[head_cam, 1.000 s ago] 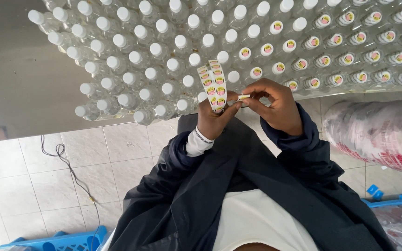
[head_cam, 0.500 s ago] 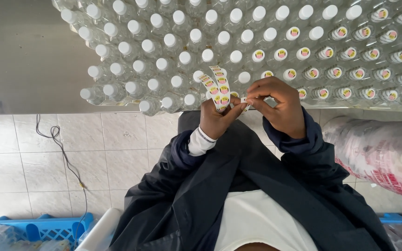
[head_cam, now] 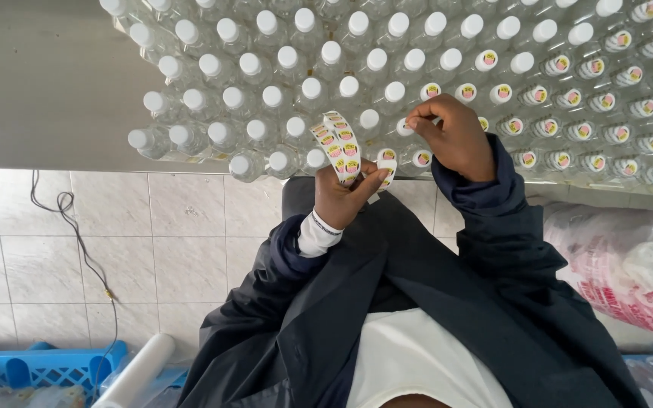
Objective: The person sits and applies round stickers to the white caps of numerous clear plastic bottles arranged on a metal table. They peel stickers from a sheet held in their left hand and press them onto the bottle caps with their right hand.
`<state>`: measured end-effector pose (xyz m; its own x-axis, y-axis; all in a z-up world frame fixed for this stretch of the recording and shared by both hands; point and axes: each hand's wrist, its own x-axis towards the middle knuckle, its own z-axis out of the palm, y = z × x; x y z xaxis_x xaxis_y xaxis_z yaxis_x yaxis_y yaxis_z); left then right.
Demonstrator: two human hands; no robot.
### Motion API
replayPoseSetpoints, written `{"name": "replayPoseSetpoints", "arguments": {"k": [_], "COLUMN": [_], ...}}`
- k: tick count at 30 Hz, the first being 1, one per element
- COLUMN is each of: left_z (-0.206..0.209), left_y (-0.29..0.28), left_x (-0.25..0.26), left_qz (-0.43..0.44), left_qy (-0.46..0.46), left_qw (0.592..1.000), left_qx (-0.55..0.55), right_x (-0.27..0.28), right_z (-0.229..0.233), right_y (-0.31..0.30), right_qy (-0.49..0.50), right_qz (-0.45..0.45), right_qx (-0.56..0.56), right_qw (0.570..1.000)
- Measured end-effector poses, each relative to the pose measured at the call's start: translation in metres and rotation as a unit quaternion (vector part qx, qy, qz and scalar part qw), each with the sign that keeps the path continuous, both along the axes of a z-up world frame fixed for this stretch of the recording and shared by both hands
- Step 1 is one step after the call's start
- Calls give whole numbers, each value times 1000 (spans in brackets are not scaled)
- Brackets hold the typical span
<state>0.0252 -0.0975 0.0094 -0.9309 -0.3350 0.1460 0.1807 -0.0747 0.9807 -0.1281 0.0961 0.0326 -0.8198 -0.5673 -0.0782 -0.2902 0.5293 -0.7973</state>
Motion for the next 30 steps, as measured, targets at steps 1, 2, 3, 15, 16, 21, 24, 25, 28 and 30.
{"name": "replayPoseSetpoints", "arguments": {"k": [1, 2, 3, 15, 16, 21, 24, 25, 28, 30], "left_z": [0, 1, 2, -6, -5, 2, -1, -1, -3, -4], "left_y": [0, 0, -1, -2, -2, -3, -3, -3, -3, -2], "left_x": [0, 0, 0, -2, -2, -2, -2, -1, 0, 1], "left_qz": [4, 3, -2, -17, -17, -13, -7, -6, -2, 1], "left_qy": [-1, -2, -3, -4, -3, -13, -12, -12, -16, -16], "left_qw": [1000, 1000, 1000, 1000, 1000, 999, 999, 999, 999, 999], "left_qx": [2, 13, 23, 22, 21, 38, 35, 36, 36, 37], "right_x": [-1, -2, -3, -5, -4, -4, -3, -1, 2, 2], "right_z": [-2, -3, -4, -3, -4, -10, -10, -11, -14, -13], "right_y": [0, 1, 1, -1, -2, -3, -3, -3, -1, 1], "right_qy": [-1, 4, 10, -5, -4, 13, 26, 26, 44, 43], "right_qz": [4, 6, 4, 7, 6, 1, -1, 0, -9, -7], "right_qx": [2, 12, 22, 30, 30, 30, 32, 32, 51, 40], "right_qw": [1000, 1000, 1000, 1000, 1000, 999, 999, 999, 998, 998]}}
